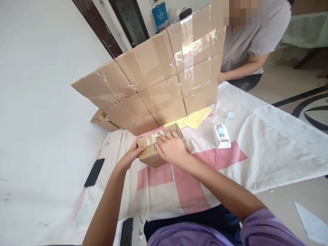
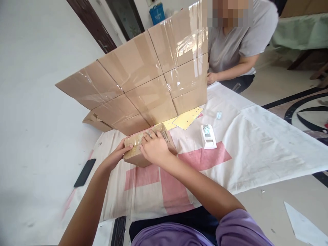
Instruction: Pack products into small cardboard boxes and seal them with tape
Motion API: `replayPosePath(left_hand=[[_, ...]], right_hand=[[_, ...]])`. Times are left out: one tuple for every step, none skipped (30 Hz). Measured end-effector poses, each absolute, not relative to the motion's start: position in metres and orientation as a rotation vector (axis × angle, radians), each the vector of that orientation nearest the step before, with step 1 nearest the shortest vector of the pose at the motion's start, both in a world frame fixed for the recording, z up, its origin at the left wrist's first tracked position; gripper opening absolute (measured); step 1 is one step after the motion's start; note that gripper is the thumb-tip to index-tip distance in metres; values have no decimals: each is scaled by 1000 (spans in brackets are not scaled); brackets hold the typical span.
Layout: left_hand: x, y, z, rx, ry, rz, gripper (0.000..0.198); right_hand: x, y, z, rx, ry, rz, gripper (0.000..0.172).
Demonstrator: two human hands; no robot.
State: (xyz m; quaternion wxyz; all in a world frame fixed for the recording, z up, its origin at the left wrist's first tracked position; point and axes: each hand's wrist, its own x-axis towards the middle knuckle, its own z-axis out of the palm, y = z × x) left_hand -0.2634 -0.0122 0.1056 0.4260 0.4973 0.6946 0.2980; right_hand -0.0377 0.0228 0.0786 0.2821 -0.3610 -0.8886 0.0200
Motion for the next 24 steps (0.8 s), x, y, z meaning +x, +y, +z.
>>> replayPosePath(left_hand=[[-264,-13,101,1232,1713,788,68],[-264,-13,97,1225,1694,823,68],[-265,-13,93,1222,1677,853,67],[-265,-13,90,1219,1664,880,68],[-265,-13,87,1213,1656,903,68],[-264,-13,85,1203,1651,926,68],[-263,-14,83,1188,1651,948,69],[-261,-14,82,1171,1656,966,69],[-259,-14,82,1153,1667,983,70],[-257,-14,81,1136,1681,999,70],[-254,-14,80,1124,1694,1015,71],[-252,-14,80,1117,1700,1034,72],[-249,-13,79,1116,1696,1050,73],[-248,-13,79,1115,1686,1068,73],[-246,-12,78,1109,1673,1087,74],[-245,-12,78,1098,1658,1107,74],[-244,-11,77,1081,1646,1131,74],[-244,-11,77,1062,1636,1155,75],[-244,-11,76,1045,1627,1177,74],[-245,-11,75,1031,1618,1195,74],[-247,-12,74,1022,1604,1205,74],[-249,-12,73,1014,1592,1213,73],[-251,-12,71,1005,1580,1216,72],[-252,-12,70,995,1568,1220,71]], right_hand=[[-37,24,78,-952,-2370,42,42],[-36,25,77,-932,-2361,32,41],[-34,26,77,-911,-2354,26,40],[-33,27,76,-889,-2348,24,39],[-30,28,76,-872,-2337,26,37],[-28,29,76,-862,-2321,31,35],[-26,30,76,-859,-2301,35,33],[-24,31,75,-861,-2277,37,31],[-22,31,74,-863,-2254,34,31],[-21,32,73,-865,-2236,28,30],[-21,32,71,-864,-2223,18,29],[-21,33,69,-860,-2213,6,29],[-22,33,67,-854,-2204,-8,28],[-23,34,65,-845,-2196,-22,28],[-24,34,64,-835,-2188,-34,27],[-25,33,63,-824,-2181,-44,26],[-25,32,63,-804,-2173,-56,24],[-24,31,65,-780,-2159,-73,22],[-22,30,67,-762,-2130,-99,20],[-18,29,70,-755,-2081,-134,18],[-12,29,72,-762,-2016,-167,14],[-6,30,75,-780,-1945,-187,9],[2,32,77,-799,-1889,-177,10],[9,35,77,-806,-1870,-123,20]])
